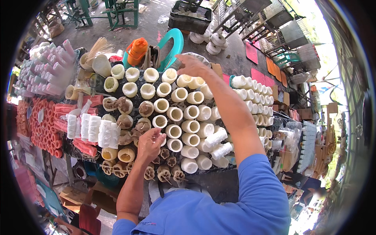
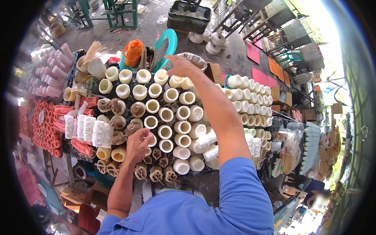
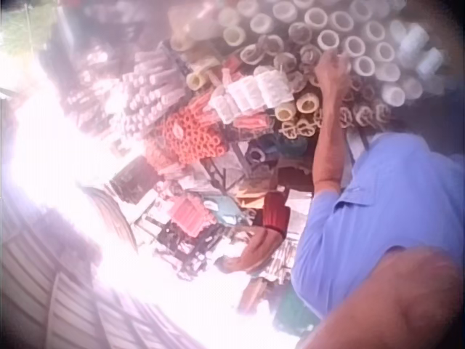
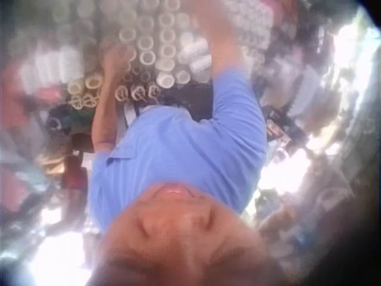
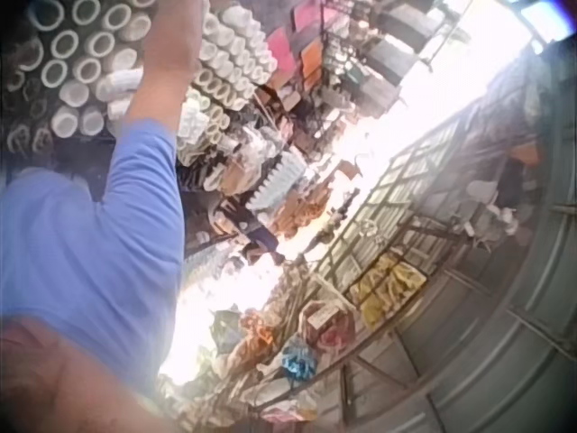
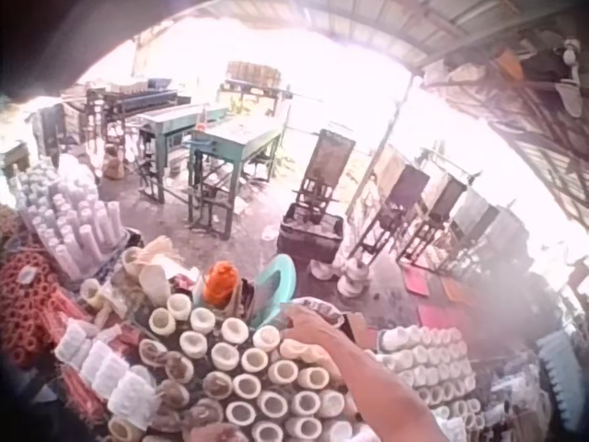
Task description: The person repeatedly picks up white cylindrical candle molds, inserts wicks, and places the finished candles on a table. They also retrieve additional molds from a cardboard box and continue the process.
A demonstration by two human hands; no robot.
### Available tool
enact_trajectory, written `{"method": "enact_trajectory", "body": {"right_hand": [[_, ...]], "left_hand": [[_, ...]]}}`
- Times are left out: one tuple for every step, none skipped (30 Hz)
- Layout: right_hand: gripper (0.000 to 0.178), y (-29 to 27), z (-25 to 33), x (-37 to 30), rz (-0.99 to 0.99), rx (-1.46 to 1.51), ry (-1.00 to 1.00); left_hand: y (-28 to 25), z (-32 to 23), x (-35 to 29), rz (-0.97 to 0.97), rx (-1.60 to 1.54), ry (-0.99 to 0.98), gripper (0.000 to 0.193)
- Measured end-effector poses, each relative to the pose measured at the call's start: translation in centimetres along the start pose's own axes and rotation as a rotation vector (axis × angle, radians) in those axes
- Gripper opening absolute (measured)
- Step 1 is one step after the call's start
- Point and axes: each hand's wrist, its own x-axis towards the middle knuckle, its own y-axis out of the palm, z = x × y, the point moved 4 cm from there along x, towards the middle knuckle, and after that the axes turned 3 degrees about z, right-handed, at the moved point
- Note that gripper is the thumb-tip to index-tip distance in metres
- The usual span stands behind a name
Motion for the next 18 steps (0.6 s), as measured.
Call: {"method": "enact_trajectory", "body": {"right_hand": [[0.071, -1.9, -1.0, -1.5, -0.087, 0.063, 0.079], [0.063, -3.6, -1.8, -3.2, -0.179, 0.063, 0.079], [0.056, -5.1, -2.8, -5.3, -0.268, 0.051, 0.11], [0.054, -5.5, -3.9, -7.2, -0.266, 0.046, 0.214], [0.052, -5.9, -4.9, -9.0, -0.279, 0.045, 0.27], [0.05, -5.9, -5.9, -10.5, -0.3, 0.058, 0.314], [0.052, -5.2, -6.7, -11.7, -0.232, 0.002, 0.367], [0.055, -4.4, -7.6, -12.8, -0.17, -0.039, 0.406], [0.057, -3.4, -8.4, -13.7, -0.106, -0.079, 0.444], [0.062, -2.2, -8.8, -14.6, -0.109, -0.185, 0.385], [0.067, -1.0, -9.0, -15.2, -0.111, -0.292, 0.321], [0.072, 0.1, -9.4, -15.4, -0.082, -0.403, 0.286], [0.077, 1.1, -9.8, -15.3, -0.072, -0.437, 0.25], [0.081, 2.3, -10.3, -15.2, -0.031, -0.473, 0.246], [0.086, 3.3, -10.7, -15.1, 0.006, -0.512, 0.241], [0.088, 3.9, -10.7, -15.1, -0.054, -0.586, 0.179], [0.087, 4.4, -10.8, -15.0, -0.099, -0.574, 0.146], [0.086, 4.8, -11.0, -14.9, -0.121, -0.567, 0.134]], "left_hand": [[-0.2, 0.0, 0.1, -0.001, -0.001, -0.007, 0.038], [-0.3, 0.1, 0.1, -0.002, -0.002, -0.015, 0.039], [-0.5, 0.2, 0.1, 0.0, -0.003, -0.017, 0.039], [-0.5, 0.3, -0.1, 0.001, -0.004, -0.017, 0.038], [-0.6, 0.5, -0.2, -0.001, -0.014, -0.014, 0.038], [-0.6, 0.8, -0.3, 0.011, -0.012, -0.035, 0.039], [-0.5, 1.2, -0.5, 0.026, -0.019, -0.053, 0.04], [-0.3, 1.5, -0.6, 0.045, -0.032, -0.092, 0.04], [-0.2, 1.5, -0.8, 0.051, -0.008, -0.057, 0.041], [-0.1, 1.6, -0.9, 0.059, 0.012, -0.045, 0.041], [0.0, 1.8, -1.0, 0.073, 0.032, -0.076, 0.041], [0.2, 1.8, -1.1, 0.085, 0.013, -0.089, 0.042], [0.3, 1.4, -1.2, 0.077, 0.034, -0.021, 0.041], [0.4, 1.2, -1.4, 0.083, 0.059, -0.012, 0.04], [0.6, 1.1, -1.6, 0.089, 0.082, -0.005, 0.038], [0.9, 0.9, -1.7, 0.094, 0.074, -0.008, 0.039], [1.1, 0.8, -1.8, 0.098, 0.064, -0.013, 0.039], [1.3, 0.7, -2.0, 0.1, 0.053, -0.017, 0.039]]}}
